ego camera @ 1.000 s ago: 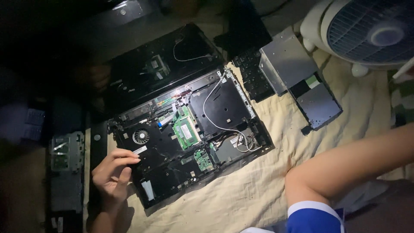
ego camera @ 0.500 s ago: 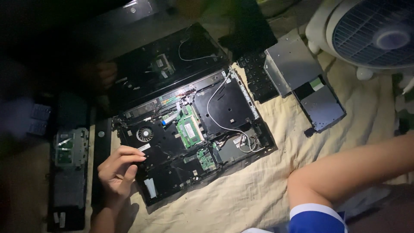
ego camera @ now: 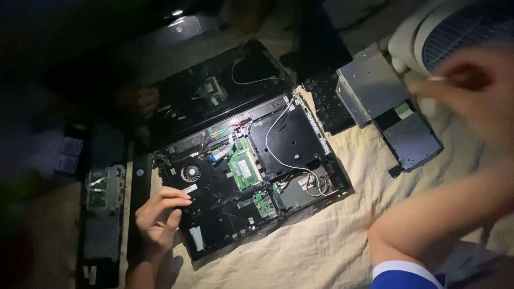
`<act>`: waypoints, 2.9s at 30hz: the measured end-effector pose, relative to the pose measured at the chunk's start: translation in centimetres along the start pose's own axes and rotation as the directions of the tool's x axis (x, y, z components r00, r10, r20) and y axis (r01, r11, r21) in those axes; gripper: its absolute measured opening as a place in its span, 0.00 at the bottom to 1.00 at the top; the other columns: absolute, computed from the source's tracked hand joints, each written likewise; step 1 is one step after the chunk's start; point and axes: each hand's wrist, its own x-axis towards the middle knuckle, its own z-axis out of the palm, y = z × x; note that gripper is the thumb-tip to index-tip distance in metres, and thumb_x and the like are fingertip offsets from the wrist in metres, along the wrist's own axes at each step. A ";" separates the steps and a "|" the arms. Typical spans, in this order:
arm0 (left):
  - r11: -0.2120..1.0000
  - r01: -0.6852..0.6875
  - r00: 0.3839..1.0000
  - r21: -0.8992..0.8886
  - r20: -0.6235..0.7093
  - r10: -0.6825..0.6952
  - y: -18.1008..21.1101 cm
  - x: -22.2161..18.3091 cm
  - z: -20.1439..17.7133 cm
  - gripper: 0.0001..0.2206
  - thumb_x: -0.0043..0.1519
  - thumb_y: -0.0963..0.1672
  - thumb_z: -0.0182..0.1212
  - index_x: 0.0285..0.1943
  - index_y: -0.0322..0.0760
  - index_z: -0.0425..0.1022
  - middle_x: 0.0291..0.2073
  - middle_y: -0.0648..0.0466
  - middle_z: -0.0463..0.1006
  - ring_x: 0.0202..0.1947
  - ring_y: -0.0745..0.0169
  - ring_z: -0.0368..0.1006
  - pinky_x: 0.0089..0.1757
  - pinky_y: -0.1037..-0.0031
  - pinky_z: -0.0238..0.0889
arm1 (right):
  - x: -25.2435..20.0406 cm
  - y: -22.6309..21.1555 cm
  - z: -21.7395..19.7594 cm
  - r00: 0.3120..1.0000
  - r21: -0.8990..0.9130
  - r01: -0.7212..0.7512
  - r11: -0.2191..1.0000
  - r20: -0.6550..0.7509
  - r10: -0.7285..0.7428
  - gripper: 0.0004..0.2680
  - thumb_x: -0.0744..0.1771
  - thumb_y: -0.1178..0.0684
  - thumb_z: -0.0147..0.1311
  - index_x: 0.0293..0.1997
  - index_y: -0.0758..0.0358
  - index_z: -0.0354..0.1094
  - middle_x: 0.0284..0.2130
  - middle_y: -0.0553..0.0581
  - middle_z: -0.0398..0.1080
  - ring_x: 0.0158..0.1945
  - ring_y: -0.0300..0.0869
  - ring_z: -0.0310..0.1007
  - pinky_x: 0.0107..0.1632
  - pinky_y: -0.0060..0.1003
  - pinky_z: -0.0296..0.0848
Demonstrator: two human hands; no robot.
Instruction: Disassembling a laptop by removing the battery, unscrewing internal components, and disconnecting ribbon cables.
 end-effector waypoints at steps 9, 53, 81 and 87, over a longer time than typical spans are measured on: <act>0.999 0.015 1.000 0.029 0.015 -0.016 -0.5 -0.2 -0.2 0.11 0.59 0.44 0.56 0.35 0.30 0.80 0.38 0.47 0.80 0.36 0.59 0.73 0.40 0.76 0.66 | 7.2 -14.5 4.5 0.970 -0.034 0.049 0.998 0.239 -0.039 0.04 0.62 0.54 0.65 0.36 0.61 0.79 0.21 0.55 0.75 0.17 0.44 0.67 0.26 0.41 0.65; 0.997 -0.067 0.986 -0.048 0.153 0.074 -0.1 0.9 -1.1 0.35 0.66 0.63 0.42 0.38 0.31 0.80 0.38 0.48 0.79 0.37 0.60 0.74 0.41 0.72 0.69 | 11.1 -15.1 10.4 0.883 0.309 0.120 0.943 0.400 -0.243 0.06 0.64 0.55 0.61 0.40 0.63 0.81 0.20 0.51 0.75 0.19 0.35 0.62 0.25 0.29 0.59; 0.980 -0.166 0.980 -0.109 0.096 0.176 -3.0 0.7 -1.0 0.30 0.65 0.61 0.50 0.38 0.35 0.85 0.34 0.48 0.83 0.34 0.53 0.79 0.36 0.70 0.71 | 11.0 -16.2 16.4 0.937 -0.204 0.348 0.915 0.105 -0.333 0.14 0.72 0.42 0.58 0.29 0.56 0.74 0.19 0.53 0.71 0.23 0.48 0.75 0.28 0.37 0.72; 0.981 -0.157 0.983 -0.112 0.083 0.167 -3.0 0.6 -0.9 0.29 0.65 0.60 0.51 0.38 0.35 0.85 0.34 0.47 0.83 0.33 0.54 0.79 0.36 0.71 0.71 | 11.1 -17.4 14.4 0.868 -0.089 0.464 0.881 0.241 -0.433 0.05 0.70 0.54 0.56 0.37 0.58 0.76 0.26 0.55 0.75 0.33 0.49 0.79 0.36 0.38 0.75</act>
